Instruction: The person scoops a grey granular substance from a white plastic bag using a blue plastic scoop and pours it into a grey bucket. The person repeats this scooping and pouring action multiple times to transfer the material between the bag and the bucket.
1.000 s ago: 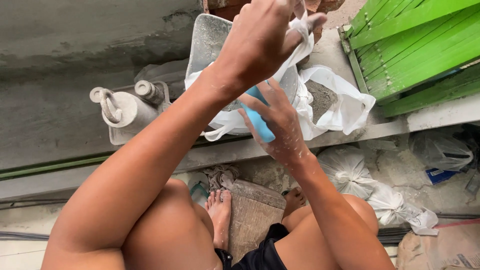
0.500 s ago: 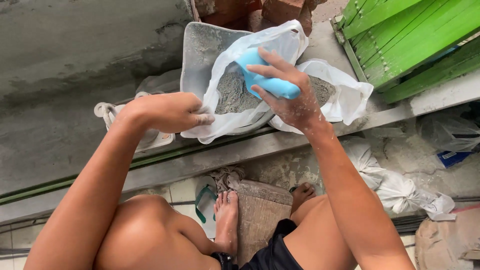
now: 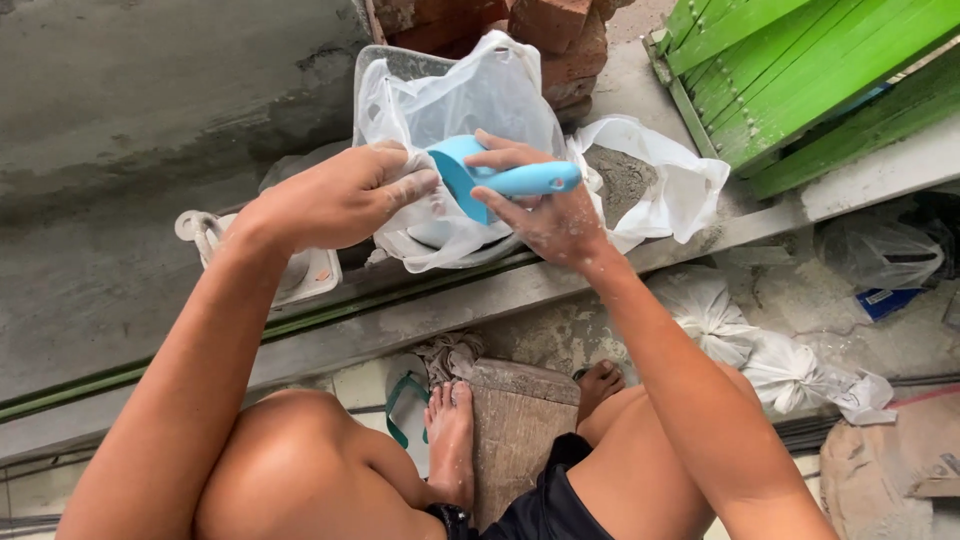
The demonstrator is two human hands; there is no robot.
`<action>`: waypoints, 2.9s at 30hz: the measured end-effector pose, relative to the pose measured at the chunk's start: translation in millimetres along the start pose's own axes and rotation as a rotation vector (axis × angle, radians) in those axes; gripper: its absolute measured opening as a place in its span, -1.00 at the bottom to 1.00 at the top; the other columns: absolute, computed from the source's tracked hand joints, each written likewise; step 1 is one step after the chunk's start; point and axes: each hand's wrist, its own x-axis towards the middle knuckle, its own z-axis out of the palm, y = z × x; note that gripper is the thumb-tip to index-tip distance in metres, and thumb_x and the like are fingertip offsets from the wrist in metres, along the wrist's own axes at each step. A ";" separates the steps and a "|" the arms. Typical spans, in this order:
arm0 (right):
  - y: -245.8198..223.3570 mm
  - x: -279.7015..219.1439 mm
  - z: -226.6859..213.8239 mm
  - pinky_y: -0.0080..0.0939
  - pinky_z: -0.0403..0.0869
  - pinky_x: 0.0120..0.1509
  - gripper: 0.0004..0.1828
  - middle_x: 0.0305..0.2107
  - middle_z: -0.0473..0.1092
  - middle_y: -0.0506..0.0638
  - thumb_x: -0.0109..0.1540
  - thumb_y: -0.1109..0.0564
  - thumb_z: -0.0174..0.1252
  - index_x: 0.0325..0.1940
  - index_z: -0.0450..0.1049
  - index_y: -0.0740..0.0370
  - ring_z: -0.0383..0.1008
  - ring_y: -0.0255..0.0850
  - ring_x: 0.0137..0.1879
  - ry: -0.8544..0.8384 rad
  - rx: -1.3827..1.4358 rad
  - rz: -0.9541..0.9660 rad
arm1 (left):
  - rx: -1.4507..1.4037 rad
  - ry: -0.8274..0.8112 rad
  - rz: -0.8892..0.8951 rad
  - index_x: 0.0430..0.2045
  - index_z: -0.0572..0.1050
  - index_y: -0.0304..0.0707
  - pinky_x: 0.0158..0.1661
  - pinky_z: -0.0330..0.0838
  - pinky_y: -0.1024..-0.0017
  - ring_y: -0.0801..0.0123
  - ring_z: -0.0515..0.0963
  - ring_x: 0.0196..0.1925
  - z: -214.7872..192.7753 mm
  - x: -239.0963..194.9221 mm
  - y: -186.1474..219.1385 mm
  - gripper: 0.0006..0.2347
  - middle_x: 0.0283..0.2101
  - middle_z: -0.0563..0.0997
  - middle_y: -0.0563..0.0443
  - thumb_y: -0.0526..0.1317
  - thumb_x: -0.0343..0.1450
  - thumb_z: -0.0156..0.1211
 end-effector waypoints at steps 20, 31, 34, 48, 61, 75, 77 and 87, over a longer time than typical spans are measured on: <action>21.9 -3.4 18.3 0.17 0.68 0.08 -0.72 0.28 0.35 0.19 0.33 0.05 0.27 0.12 0.53 0.07 0.40 0.23 0.31 0.365 0.578 0.459 | -0.106 -0.052 -0.218 -0.04 0.59 -0.42 -0.01 0.44 0.03 -0.01 0.64 -0.09 -3.6 -24.7 28.9 -0.59 -0.12 0.65 -0.38 0.00 0.53 -0.04; -4.0 -23.9 -29.9 0.16 0.78 -0.14 -0.61 0.01 0.54 0.14 0.25 0.01 0.25 0.14 0.46 0.12 0.64 0.02 0.05 0.420 0.901 0.408 | -0.215 -0.093 -0.282 -0.01 0.65 -0.10 0.05 0.43 0.43 0.48 0.57 -0.02 -4.4 -34.1 18.4 -0.62 -0.03 0.70 0.17 -0.02 0.56 -0.16; -1.0 -34.8 -51.5 0.36 0.77 -0.05 -0.62 -0.08 0.56 0.14 0.25 0.03 0.30 0.11 0.49 0.16 0.64 0.07 -0.02 0.462 0.978 0.329 | -0.292 -0.021 -0.239 -0.07 0.65 -0.19 0.12 0.44 0.35 0.41 0.61 0.07 -6.6 -26.9 12.0 -0.62 0.04 0.71 0.11 -0.05 0.57 -0.17; 37.0 -162.5 -155.6 0.33 0.74 0.18 -0.52 0.26 0.37 0.08 0.28 -0.18 0.29 0.24 0.42 -0.11 0.48 0.14 0.32 0.741 0.776 0.297 | 0.165 0.530 0.852 -0.07 0.43 -0.36 -0.18 0.36 0.20 0.11 0.49 -0.18 46.2 36.3 79.1 -0.85 -0.01 0.58 -0.20 -0.48 0.53 0.20; 83.3 -152.3 -137.1 0.27 0.78 0.02 -0.57 -0.04 0.46 0.03 0.28 -0.10 0.24 0.21 0.45 -0.02 0.49 -0.03 0.13 0.759 0.429 0.564 | 1.288 0.356 0.679 -0.16 0.55 -0.07 -0.01 0.29 -0.10 0.07 0.52 -0.07 155.8 129.2 37.4 -0.82 -0.19 0.64 0.04 -0.23 0.39 0.13; 69.4 -108.0 -119.6 0.35 0.46 0.47 -0.58 0.41 0.05 0.47 0.33 0.31 0.35 0.27 0.50 0.19 0.16 0.43 0.50 0.174 -0.451 -0.070 | 1.065 0.521 0.757 0.06 0.45 -0.05 -0.06 0.35 -0.12 -0.03 0.36 0.20 141.2 106.0 5.0 -0.56 0.19 0.42 -0.11 0.10 0.35 0.23; 44.5 -106.6 -124.9 0.24 0.36 0.64 -0.58 0.42 0.03 0.33 0.41 0.35 0.21 0.35 0.39 0.19 0.10 0.26 0.56 0.247 -0.226 -0.136 | 0.968 0.604 0.743 0.09 0.46 -0.04 -0.02 0.31 -0.05 0.02 0.34 0.20 114.0 104.1 4.7 -0.57 0.20 0.42 -0.10 0.12 0.42 0.23; -34.4 -64.6 -63.1 0.26 0.22 0.85 -0.65 0.43 0.19 0.12 0.60 0.06 -0.01 0.47 0.23 0.11 0.13 0.04 0.64 0.382 0.091 -0.397 | 0.610 0.575 0.006 0.32 0.23 -0.32 -0.11 0.24 -0.38 -0.31 0.36 0.05 1.2 29.6 -29.1 -0.39 0.14 0.29 -0.30 0.00 0.42 0.25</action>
